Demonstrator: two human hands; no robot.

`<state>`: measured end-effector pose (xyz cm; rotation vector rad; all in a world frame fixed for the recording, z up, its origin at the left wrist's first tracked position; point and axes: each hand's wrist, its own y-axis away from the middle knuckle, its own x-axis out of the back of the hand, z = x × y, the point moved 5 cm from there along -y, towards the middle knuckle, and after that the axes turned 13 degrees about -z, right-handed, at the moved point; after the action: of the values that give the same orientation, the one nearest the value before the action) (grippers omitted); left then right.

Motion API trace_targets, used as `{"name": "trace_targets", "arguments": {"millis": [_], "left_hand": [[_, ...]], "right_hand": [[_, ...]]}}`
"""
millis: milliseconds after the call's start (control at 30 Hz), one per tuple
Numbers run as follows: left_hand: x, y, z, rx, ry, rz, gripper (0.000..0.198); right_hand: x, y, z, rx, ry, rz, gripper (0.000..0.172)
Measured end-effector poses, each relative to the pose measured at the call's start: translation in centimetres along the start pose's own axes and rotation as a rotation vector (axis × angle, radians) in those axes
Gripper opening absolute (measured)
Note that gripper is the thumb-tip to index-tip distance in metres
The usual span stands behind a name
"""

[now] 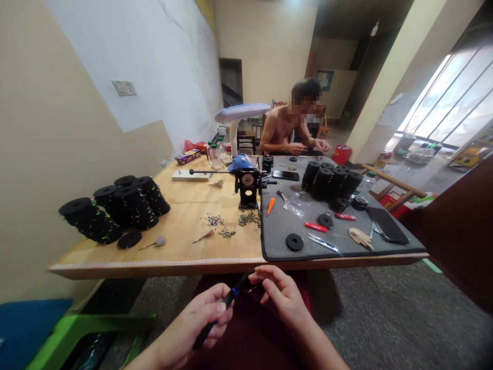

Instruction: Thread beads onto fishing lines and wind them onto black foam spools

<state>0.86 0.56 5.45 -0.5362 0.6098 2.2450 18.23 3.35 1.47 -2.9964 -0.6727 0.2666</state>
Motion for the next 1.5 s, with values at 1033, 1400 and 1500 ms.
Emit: {"name": "trace_targets", "arguments": {"millis": [1033, 1400, 1500], "left_hand": [[0.1, -17.5, 6.4, -0.176, -1.607, 0.561, 0.027], [-0.4, -14.7, 7.0, -0.336, -1.549, 0.376, 0.022], [0.7, -11.0, 4.8, -0.295, -0.961, 0.081, 0.019]], "right_hand": [[1.1, 2.2, 1.9, -0.050, -0.185, 0.383, 0.047], [1.1, 1.9, 2.0, -0.160, -0.175, 0.401, 0.044], [0.8, 1.4, 2.1, -0.182, -0.203, 0.369, 0.046]]}}
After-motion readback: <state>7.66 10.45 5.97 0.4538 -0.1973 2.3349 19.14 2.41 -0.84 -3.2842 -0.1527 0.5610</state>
